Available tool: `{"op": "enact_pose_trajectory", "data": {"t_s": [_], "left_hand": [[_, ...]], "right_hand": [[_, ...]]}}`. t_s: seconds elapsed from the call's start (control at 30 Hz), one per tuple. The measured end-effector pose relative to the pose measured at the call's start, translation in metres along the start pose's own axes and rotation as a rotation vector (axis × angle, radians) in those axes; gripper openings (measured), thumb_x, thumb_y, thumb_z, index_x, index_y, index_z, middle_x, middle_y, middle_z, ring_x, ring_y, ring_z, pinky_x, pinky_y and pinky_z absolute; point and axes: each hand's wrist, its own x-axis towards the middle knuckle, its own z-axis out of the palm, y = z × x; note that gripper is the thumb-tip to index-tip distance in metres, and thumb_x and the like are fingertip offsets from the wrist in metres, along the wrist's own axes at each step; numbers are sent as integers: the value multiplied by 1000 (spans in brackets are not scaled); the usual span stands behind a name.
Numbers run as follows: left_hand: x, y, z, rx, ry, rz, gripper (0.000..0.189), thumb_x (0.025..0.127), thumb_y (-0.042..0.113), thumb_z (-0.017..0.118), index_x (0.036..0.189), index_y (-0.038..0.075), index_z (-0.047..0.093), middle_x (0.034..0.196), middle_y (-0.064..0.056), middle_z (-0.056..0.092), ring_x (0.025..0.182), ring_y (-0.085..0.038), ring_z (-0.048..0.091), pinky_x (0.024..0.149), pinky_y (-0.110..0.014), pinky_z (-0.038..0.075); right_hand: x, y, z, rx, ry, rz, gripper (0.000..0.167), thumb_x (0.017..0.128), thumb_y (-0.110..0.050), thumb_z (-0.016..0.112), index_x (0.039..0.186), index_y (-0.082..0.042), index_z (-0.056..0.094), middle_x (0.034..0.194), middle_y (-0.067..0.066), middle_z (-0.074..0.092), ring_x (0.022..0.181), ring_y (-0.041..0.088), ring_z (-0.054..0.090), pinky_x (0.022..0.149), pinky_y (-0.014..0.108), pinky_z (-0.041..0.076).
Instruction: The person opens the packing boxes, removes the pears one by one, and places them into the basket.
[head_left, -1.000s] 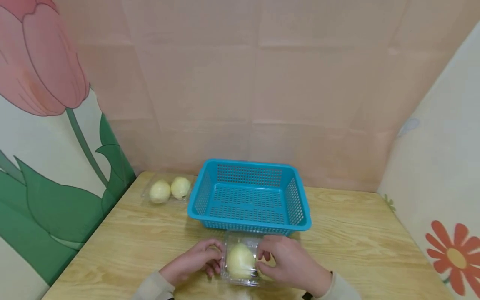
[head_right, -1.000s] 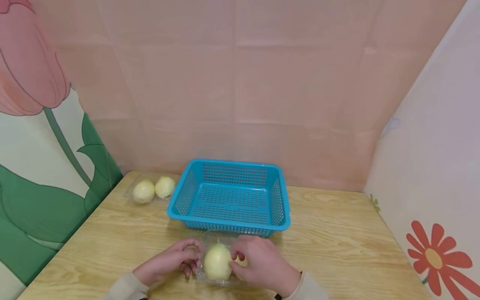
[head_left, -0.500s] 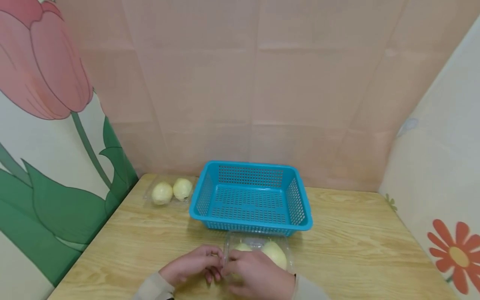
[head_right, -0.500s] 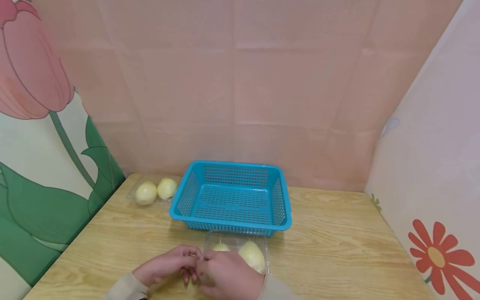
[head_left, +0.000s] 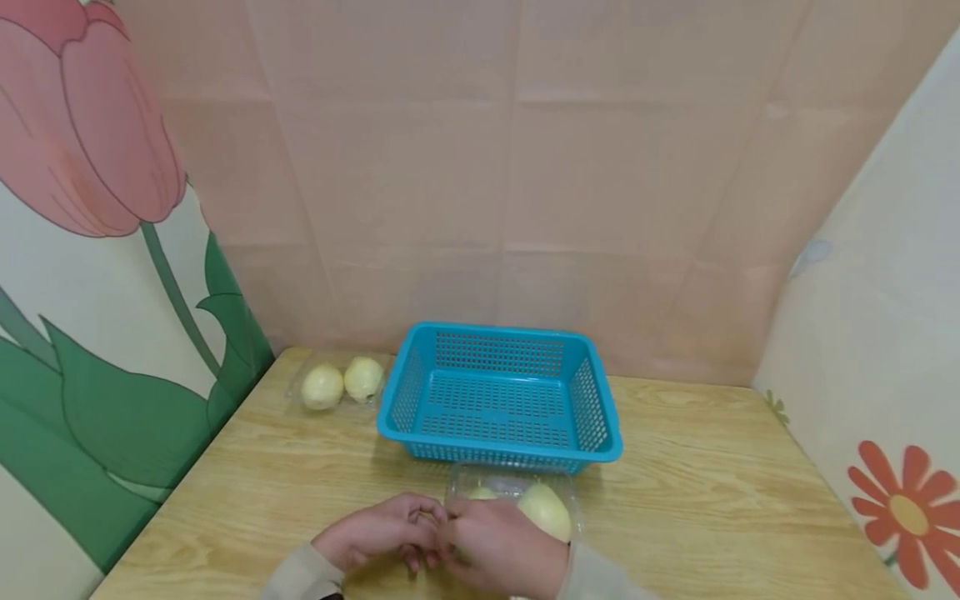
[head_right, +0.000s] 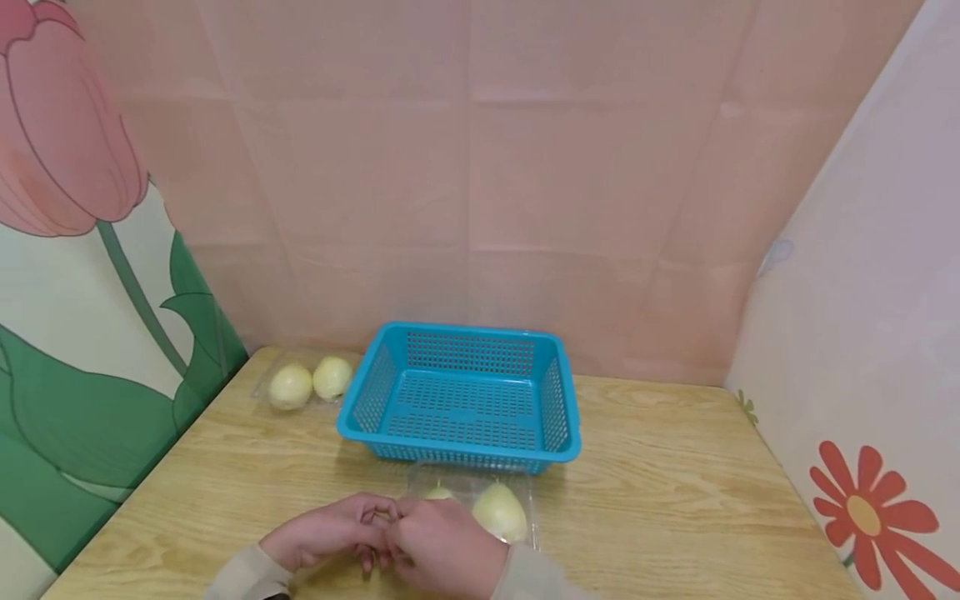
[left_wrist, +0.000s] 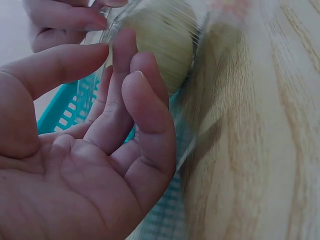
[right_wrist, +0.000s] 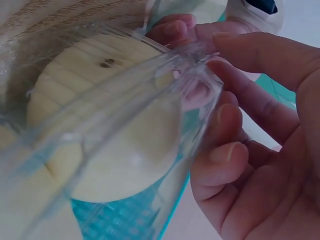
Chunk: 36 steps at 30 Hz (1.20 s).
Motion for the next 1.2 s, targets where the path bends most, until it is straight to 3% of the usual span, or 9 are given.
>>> {"op": "enact_pose_trajectory", "data": {"t_s": [0.37, 0.53, 0.77, 0.93, 1.2], "left_hand": [[0, 1, 0, 27, -14, 8, 18, 87, 4, 64, 104, 7, 60, 87, 0, 70, 72, -10, 61, 59, -23, 53], [1, 1, 0, 37, 0, 6, 18, 85, 4, 66, 101, 10, 59, 88, 2, 71, 66, -8, 55, 56, -20, 47], [1, 1, -1, 37, -6, 18, 18, 85, 1, 66, 99, 7, 57, 79, 5, 67, 59, -6, 47, 55, -18, 41], [1, 2, -1, 4, -16, 36, 19, 86, -2, 63, 99, 7, 53, 82, 4, 68, 57, -5, 45, 52, -17, 38], [2, 0, -3, -26, -30, 49, 22, 85, -5, 62, 98, 8, 51, 79, 4, 64, 54, -5, 41, 50, -17, 35]], "right_hand": [[2, 1, 5, 13, 21, -29, 16, 84, -17, 75, 72, -20, 64, 74, -13, 50, 62, -5, 42, 54, 8, 35], [2, 0, 7, -64, 76, -89, 13, 81, -16, 76, 73, -19, 67, 74, -13, 53, 62, -3, 47, 53, 9, 37], [3, 3, 13, -187, 98, -169, 13, 77, -17, 79, 83, -16, 68, 83, -10, 54, 67, -3, 48, 56, 9, 41], [2, 5, 16, -229, 92, -195, 17, 79, -19, 79, 92, -14, 69, 91, -7, 61, 77, -1, 54, 63, 10, 46], [1, 7, 17, -185, 62, -194, 32, 82, -21, 78, 110, -10, 67, 93, -7, 60, 82, -2, 54, 69, 9, 47]]}}
